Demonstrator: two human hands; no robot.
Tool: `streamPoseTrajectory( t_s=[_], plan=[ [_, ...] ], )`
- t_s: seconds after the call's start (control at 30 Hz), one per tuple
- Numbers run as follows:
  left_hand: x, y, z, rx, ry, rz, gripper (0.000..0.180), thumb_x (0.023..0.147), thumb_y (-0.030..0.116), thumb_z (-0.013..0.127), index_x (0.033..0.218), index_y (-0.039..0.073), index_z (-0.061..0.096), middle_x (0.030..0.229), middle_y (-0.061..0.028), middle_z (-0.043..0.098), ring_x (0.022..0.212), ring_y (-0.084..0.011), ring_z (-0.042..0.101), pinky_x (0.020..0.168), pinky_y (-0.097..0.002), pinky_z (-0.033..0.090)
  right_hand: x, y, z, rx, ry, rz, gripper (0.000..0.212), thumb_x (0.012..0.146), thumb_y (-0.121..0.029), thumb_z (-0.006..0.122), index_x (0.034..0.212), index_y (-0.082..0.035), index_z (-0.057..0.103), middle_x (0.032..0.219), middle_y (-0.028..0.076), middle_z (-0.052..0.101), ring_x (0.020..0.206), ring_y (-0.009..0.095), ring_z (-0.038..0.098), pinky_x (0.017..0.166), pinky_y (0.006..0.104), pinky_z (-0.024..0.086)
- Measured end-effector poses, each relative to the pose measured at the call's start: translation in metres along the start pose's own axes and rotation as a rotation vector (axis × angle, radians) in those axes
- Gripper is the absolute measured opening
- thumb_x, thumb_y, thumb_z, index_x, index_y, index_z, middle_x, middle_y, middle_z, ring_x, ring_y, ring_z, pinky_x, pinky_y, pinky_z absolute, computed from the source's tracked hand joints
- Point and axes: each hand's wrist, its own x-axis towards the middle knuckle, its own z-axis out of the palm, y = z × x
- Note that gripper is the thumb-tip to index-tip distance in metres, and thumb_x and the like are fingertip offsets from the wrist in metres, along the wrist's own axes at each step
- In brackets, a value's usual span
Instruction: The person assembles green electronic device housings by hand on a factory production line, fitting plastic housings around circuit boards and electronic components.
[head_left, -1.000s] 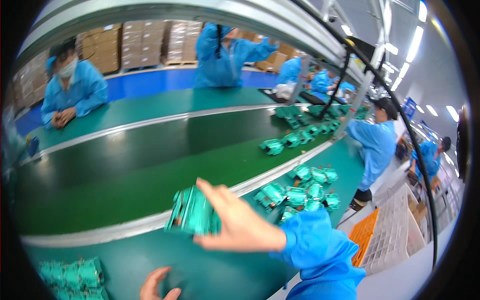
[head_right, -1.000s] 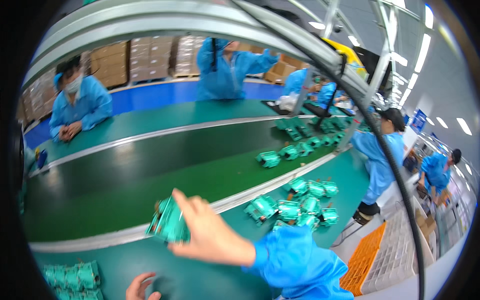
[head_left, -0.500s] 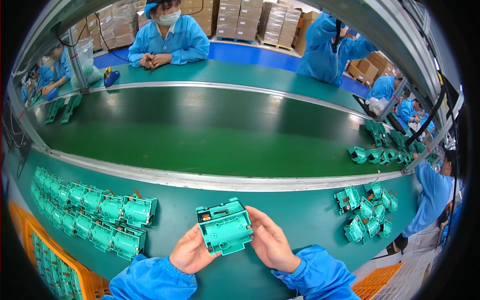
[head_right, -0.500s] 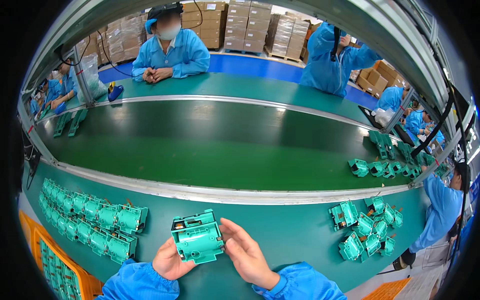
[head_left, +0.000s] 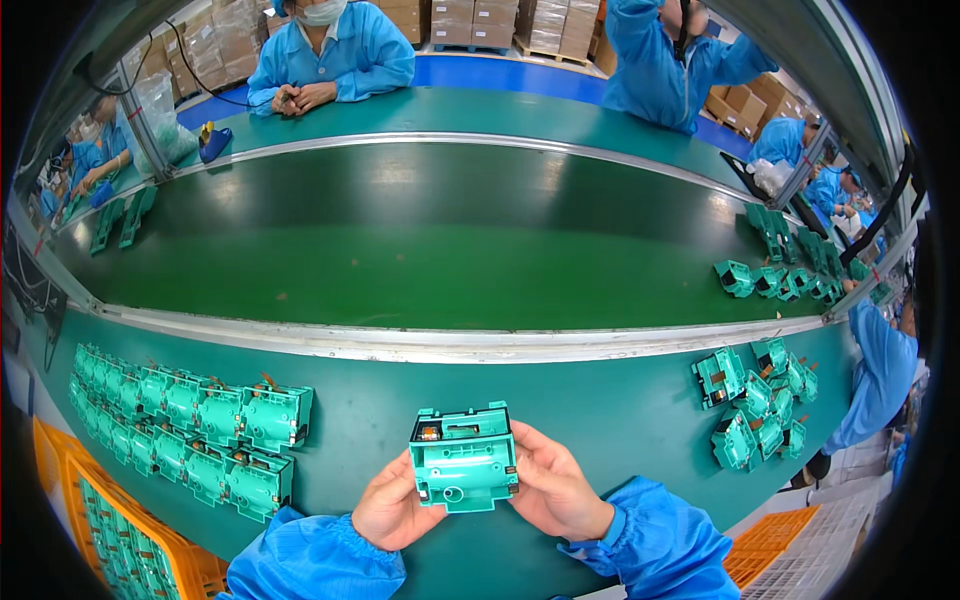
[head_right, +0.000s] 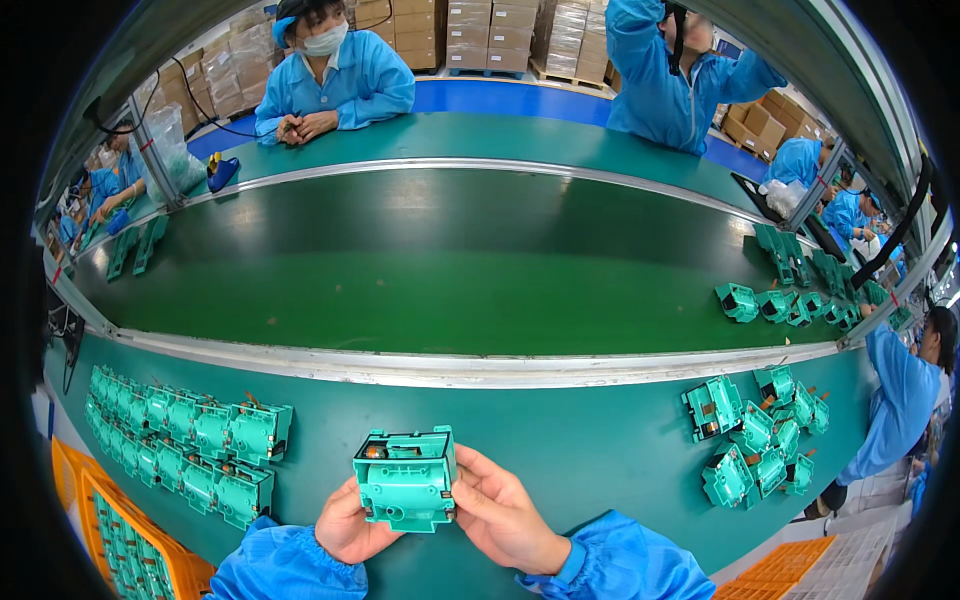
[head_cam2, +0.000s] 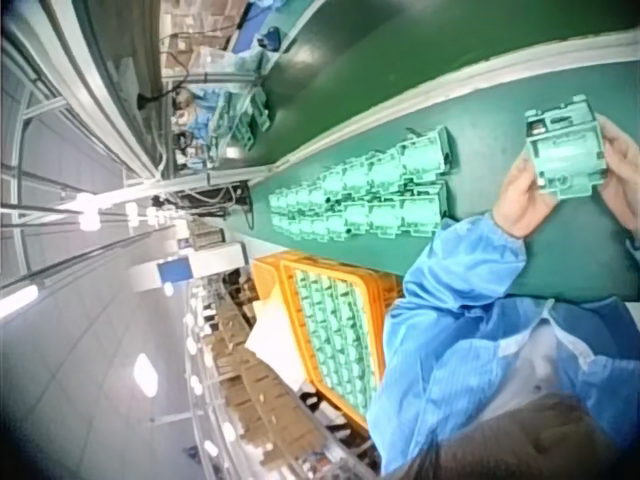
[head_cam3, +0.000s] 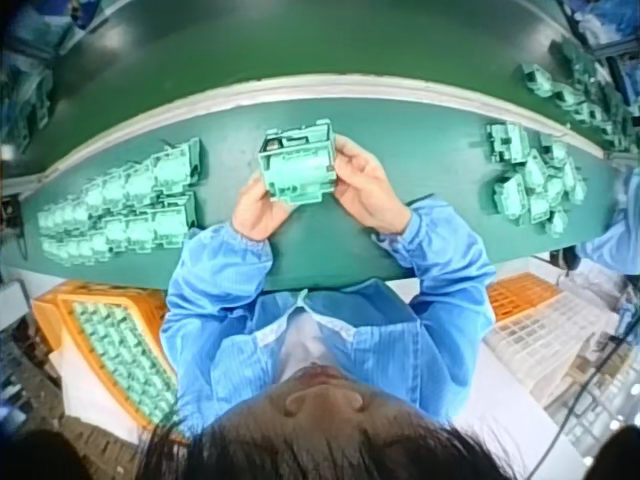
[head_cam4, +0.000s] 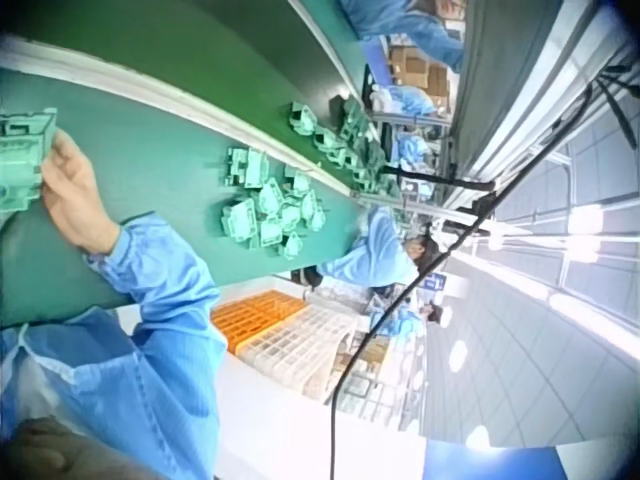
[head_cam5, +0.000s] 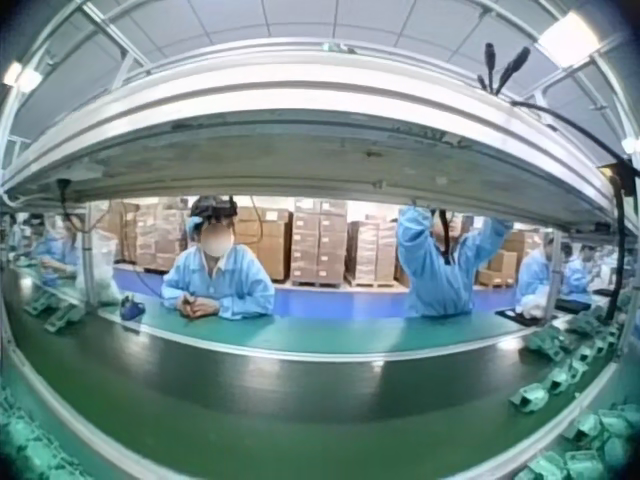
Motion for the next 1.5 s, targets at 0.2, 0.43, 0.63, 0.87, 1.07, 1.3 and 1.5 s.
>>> streamPoseTrajectory(
  t_s=[0.2,0.43,0.63,0.87,1.07,1.3,1.5],
  plan=[
    [-0.001,0.004,0.006,0.105,0.023,0.057,0.037,0.090,0.018,0.038,0.123,0.005,0.033,0.121,-0.0100,0.043,0.109,-0.0220,0.044,0.091,-0.0391,0.036,0.005,-0.001,0.001,0.027,-0.003,0.045,0.051,0.087,-0.014,0.045,0.131,0.000,0.022,0.123,0.010,0.041,0.110,0.018,0.042,0.091,0.0316,0.036],
    [-0.003,0.009,0.010,0.150,0.012,0.126,0.038,0.090,0.019,0.038,0.124,0.002,0.032,0.119,-0.0102,0.045,0.107,-0.0214,0.047,0.088,-0.0370,0.039,0.004,-0.006,-0.001,-0.198,-0.051,-0.088,0.050,0.083,-0.002,0.046,0.129,0.002,0.026,0.123,0.013,0.041,0.109,0.019,0.044,0.089,0.0313,0.037],
    [-0.005,0.013,0.017,0.298,0.044,0.145,0.038,0.090,0.019,0.039,0.122,0.000,0.034,0.116,-0.0105,0.047,0.105,-0.0183,0.047,0.087,-0.0347,0.040,0.007,-0.011,-0.007,-0.226,-0.039,0.012,0.053,0.076,0.007,0.052,0.124,0.004,0.031,0.119,0.014,0.044,0.102,0.019,0.049,0.081,0.0287,0.043],
    [-0.003,0.011,0.015,0.220,0.050,0.104,0.036,0.091,0.022,0.038,0.121,0.002,0.036,0.112,-0.0084,0.050,0.100,-0.0171,0.049,0.086,-0.0334,0.040,0.006,-0.011,-0.011,-0.142,-0.010,0.088,0.052,0.079,0.000,0.053,0.126,0.003,0.029,0.112,0.013,0.049,0.097,0.019,0.052,0.081,0.0303,0.044],
    [-0.002,0.013,0.006,0.050,0.056,0.092,0.034,0.091,0.019,0.036,0.120,0.002,0.038,0.113,-0.0084,0.050,0.102,-0.0184,0.049,0.087,-0.0348,0.040,0.009,-0.010,-0.006,-0.044,-0.067,0.086,0.060,0.080,-0.003,0.054,0.130,0.000,0.022,0.113,0.013,0.046,0.101,0.019,0.048,0.086,0.0320,0.042],
    [-0.002,0.010,0.005,0.160,0.034,0.131,0.037,0.091,0.021,0.037,0.122,0.001,0.036,0.116,-0.0095,0.048,0.104,-0.0193,0.048,0.088,-0.0345,0.040,0.010,-0.004,-0.004,-0.174,-0.040,0.015,0.068,0.073,0.010,0.055,0.131,0.000,0.021,0.120,0.014,0.041,0.108,0.022,0.044,0.085,0.0323,0.043],
    [-0.005,0.008,0.011,0.282,-0.011,0.225,0.045,0.090,0.020,0.040,0.127,-0.002,0.028,0.122,-0.0123,0.043,0.110,-0.0203,0.044,0.091,-0.0348,0.037,0.005,-0.010,-0.010,-0.409,-0.125,-0.030,0.070,0.069,0.016,0.055,0.130,-0.001,0.024,0.126,0.014,0.035,0.114,0.026,0.040,0.083,0.0350,0.045]
  ],
)
